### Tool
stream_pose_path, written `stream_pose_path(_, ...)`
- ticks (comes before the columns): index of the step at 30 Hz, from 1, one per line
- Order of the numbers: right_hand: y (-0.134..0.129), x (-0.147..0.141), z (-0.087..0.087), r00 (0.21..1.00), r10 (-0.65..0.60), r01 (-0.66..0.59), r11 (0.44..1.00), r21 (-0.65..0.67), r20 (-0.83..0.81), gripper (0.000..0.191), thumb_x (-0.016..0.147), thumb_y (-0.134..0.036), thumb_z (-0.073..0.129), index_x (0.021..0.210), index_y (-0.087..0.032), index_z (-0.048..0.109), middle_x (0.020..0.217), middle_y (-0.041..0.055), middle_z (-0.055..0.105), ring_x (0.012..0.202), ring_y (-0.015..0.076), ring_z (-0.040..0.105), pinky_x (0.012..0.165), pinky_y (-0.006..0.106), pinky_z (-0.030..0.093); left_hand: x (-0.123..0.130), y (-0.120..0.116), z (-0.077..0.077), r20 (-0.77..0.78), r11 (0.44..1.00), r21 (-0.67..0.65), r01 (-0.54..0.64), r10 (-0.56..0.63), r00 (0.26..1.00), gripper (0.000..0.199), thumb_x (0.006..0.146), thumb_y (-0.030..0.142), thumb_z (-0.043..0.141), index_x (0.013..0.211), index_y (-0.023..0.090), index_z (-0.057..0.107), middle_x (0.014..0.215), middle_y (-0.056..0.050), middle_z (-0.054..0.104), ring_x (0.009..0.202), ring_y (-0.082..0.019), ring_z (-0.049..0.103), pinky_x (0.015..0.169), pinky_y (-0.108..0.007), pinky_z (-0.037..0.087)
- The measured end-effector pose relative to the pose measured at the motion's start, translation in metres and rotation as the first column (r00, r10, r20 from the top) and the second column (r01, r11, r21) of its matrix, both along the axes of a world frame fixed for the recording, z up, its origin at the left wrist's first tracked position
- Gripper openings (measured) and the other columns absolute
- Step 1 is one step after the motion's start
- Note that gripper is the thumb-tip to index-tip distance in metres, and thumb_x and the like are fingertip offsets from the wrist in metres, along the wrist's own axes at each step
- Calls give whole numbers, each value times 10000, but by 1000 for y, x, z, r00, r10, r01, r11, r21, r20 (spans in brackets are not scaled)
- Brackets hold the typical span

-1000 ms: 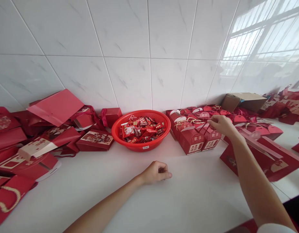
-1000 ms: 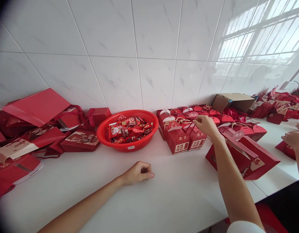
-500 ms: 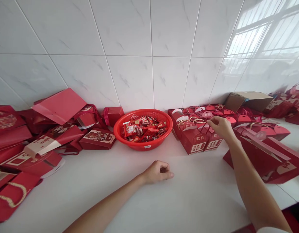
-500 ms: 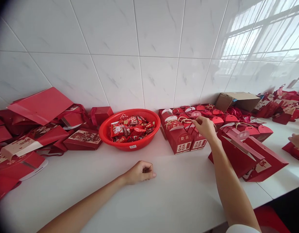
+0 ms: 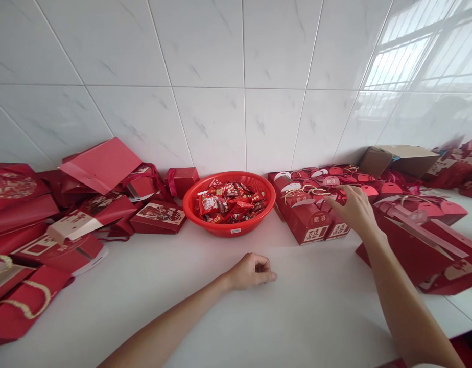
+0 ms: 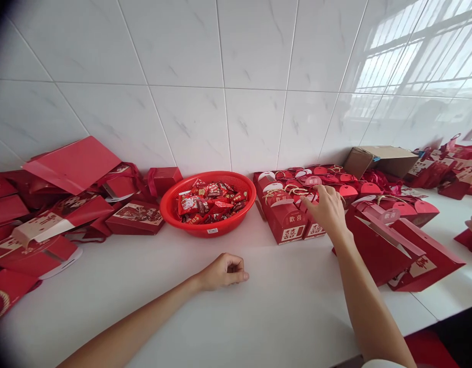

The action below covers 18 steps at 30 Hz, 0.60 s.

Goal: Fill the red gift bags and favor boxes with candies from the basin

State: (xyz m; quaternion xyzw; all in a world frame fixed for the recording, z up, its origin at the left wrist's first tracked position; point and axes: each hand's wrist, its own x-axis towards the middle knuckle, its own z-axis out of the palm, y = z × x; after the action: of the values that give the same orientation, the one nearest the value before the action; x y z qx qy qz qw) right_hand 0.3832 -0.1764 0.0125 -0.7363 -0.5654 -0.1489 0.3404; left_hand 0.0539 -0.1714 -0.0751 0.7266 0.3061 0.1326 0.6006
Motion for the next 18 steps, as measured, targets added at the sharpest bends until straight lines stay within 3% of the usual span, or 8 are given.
stream_pose_path(2, -7, -20, -3, 991, 124, -127, 990, 69, 45, 414, 870, -499, 570, 1124, -186, 661, 1219, 179, 643, 1142, 348, 589, 960, 495, 473, 0, 0, -1, -1, 1000, 10, -8, 8, 1000, 422, 698, 523, 749, 615, 173, 529, 581, 47, 512, 568, -96, 417, 545, -245, 327)
stream_pose_path(4, -14, -46, -7, 948, 308, -315, 945, 89, 81, 320, 918, -440, 533, 1090, -210, 675, 1235, 155, 647, 1158, 320, 605, 957, 463, 502, 1, -1, -2, 1, 1000, 12, -13, 13, 1000, 438, 692, 538, 757, 606, 174, 529, 564, 54, 495, 561, -94, 406, 543, -246, 322)
stream_pose_path(7, -20, -86, -22, 805, 580, -584, 811, -5, 125, 224, 953, -346, 513, 1035, -227, 685, 1213, 131, 669, 1099, 274, 660, 905, 408, 554, 3, -1, -3, 10, 1000, 2, -6, 6, 1000, 463, 680, 566, 766, 599, 178, 527, 545, 60, 491, 551, -95, 406, 550, -254, 332)
stream_pose_path(10, -23, -116, -42, 693, 707, -703, 706, -85, 138, 187, 952, -277, 510, 1002, -222, 681, 1194, 135, 689, 1016, 266, 701, 839, 410, 588, 2, 0, 3, 6, 1000, -26, 16, -16, 1000, 485, 658, 600, 778, 608, 182, 538, 569, 50, 521, 559, -102, 437, 557, -261, 349)
stream_pose_path(13, -25, -132, -58, 650, 752, -747, 659, -93, 112, 192, 964, -232, 482, 999, -218, 670, 1140, 131, 711, 964, 254, 720, 789, 398, 604, -8, 4, 24, -54, 989, -35, 146, -147, 988, 439, 657, 571, 806, 661, 182, 602, 623, 38, 553, 592, -114, 483, 571, -259, 376)
stream_pose_path(16, -30, -137, -67, 626, 777, -772, 630, -84, 72, 198, 970, -211, 463, 988, -223, 660, 1100, 119, 722, 930, 240, 729, 761, 376, 610, -30, 8, 61, -133, 952, 31, 305, -299, 945, 321, 724, 497, 793, 755, 196, 687, 703, 9, 640, 672, -148, 574, 642, -271, 445)
stream_pose_path(18, -34, -138, -69, 620, 783, -779, 622, -77, 43, 201, 969, -206, 456, 972, -232, 655, 1076, 111, 725, 903, 232, 732, 745, 367, 611, -51, 13, 88, -131, 949, 142, 283, -265, 955, 250, 789, 443, 747, 812, 196, 714, 784, -9, 689, 745, -159, 616, 705, -272, 478)
